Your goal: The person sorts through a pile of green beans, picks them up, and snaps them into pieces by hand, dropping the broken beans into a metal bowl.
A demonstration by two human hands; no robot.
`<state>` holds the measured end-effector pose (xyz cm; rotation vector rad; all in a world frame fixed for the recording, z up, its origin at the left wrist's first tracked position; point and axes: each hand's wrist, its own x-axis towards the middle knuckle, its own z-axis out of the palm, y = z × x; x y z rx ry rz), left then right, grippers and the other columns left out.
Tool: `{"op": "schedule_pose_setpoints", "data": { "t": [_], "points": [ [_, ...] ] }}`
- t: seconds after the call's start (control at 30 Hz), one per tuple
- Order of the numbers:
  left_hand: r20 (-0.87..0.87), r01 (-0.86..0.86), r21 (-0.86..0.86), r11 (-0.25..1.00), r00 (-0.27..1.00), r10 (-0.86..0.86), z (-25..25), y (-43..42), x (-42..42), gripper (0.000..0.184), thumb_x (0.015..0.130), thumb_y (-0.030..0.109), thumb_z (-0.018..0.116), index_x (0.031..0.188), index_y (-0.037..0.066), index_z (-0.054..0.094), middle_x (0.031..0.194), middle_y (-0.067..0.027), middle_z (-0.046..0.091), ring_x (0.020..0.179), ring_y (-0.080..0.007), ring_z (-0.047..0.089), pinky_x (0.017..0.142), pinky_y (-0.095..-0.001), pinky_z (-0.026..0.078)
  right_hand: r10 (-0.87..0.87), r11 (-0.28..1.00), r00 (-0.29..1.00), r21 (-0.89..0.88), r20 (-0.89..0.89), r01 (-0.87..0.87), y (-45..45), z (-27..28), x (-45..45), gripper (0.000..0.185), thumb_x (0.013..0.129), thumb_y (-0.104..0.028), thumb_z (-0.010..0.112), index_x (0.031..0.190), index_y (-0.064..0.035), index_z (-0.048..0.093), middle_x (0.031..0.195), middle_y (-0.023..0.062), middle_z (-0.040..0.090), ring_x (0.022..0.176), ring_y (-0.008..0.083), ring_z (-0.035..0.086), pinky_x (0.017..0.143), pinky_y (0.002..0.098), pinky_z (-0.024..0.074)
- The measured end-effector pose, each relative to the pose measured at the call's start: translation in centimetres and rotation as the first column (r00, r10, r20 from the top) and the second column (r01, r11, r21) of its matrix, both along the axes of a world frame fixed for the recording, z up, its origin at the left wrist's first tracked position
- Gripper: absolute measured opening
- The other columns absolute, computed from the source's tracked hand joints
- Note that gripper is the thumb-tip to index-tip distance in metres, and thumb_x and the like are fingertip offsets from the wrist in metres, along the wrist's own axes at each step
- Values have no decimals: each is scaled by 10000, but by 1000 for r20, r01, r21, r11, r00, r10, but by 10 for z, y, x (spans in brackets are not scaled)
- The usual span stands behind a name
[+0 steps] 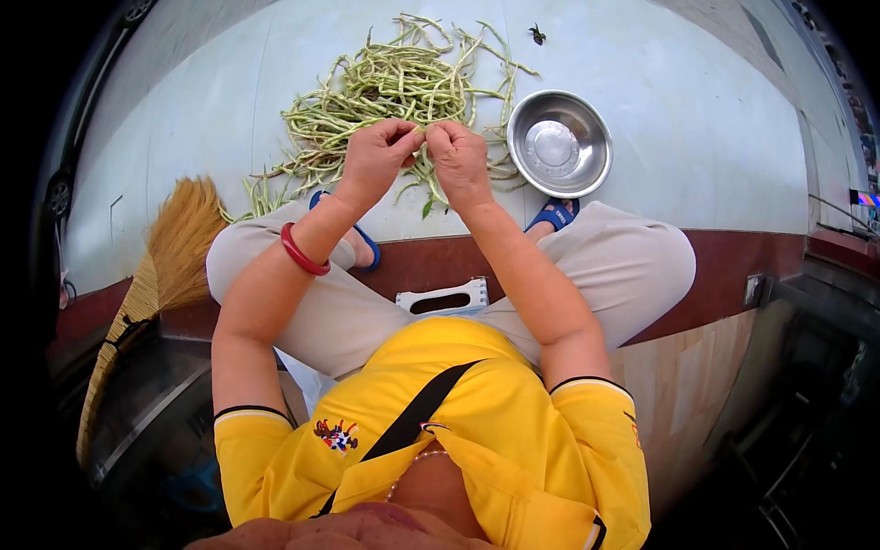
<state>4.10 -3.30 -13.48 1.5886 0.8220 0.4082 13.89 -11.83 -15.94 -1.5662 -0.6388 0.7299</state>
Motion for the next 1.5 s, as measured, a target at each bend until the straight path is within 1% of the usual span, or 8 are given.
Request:
{"op": "schedule_pose_setpoints", "data": {
  "t": [0.07,0.4,0.53,0.67,1.0,1.33,1.4,1.5],
  "points": [
    [75,-5,-91,996,997,12,1,3,2,183,855,149,589,926,-17,617,730,-6,611,575,-61,553,511,-182,441,-16,982,918,167,-397,89,4,-3,-1,207,869,-195,530,843,-5,609,680,2,527,635,58,443,596,230,400],
    [134,-6,-544,839,987,93,18,15,1,159,856,174,581,868,17,597,706,-41,603,554,-105,563,482,-218,427,-139,843,742,315,-656,437,-4,26,60,81,875,-112,523,903,-42,492,777,55,574,664,92,517,614,216,435],
    [105,-4,-570,821,991,77,22,21,3,152,864,174,569,840,26,592,699,-37,594,559,-110,564,483,-220,425,134,977,941,202,-311,-73,-4,29,39,184,813,-143,630,928,-32,538,708,-40,489,600,31,414,528,177,348],
    [149,104,-573,813,989,-22,17,20,4,137,875,147,543,848,24,598,694,-45,584,559,-120,558,480,-226,434,119,987,993,109,2,-119,-1,24,27,178,793,-163,658,875,-10,619,760,3,575,661,57,471,572,218,393],
    [76,-96,-545,833,984,163,1,27,-1,125,868,153,554,830,39,590,665,-28,572,521,-114,543,455,-240,452,322,924,732,-33,600,-380,-3,15,5,102,787,-137,596,804,-53,540,769,103,529,731,292,550,626,367,435],
    [123,-174,-525,833,953,276,24,59,-14,148,892,168,521,879,31,577,702,-41,567,555,-126,564,502,-271,508,747,642,266,-558,609,-526,-22,-52,-24,191,763,-238,610,745,-55,557,750,104,550,733,312,575,593,385,455],
    [128,-158,-531,833,956,263,28,58,-15,139,888,164,528,883,36,580,707,-38,572,562,-128,570,515,-269,511,888,451,296,-788,351,-419,-24,-41,-19,207,757,-271,613,769,-66,589,734,94,556,727,301,577,584,388,455],
    [104,-79,-517,852,983,154,18,56,-15,127,882,160,535,878,45,589,737,-30,593,609,-127,581,526,-271,509,523,848,424,-404,739,-342,-18,-33,-11,165,751,-243,625,819,-93,622,726,78,556,689,285,568,579,399,452]
  ]
}}
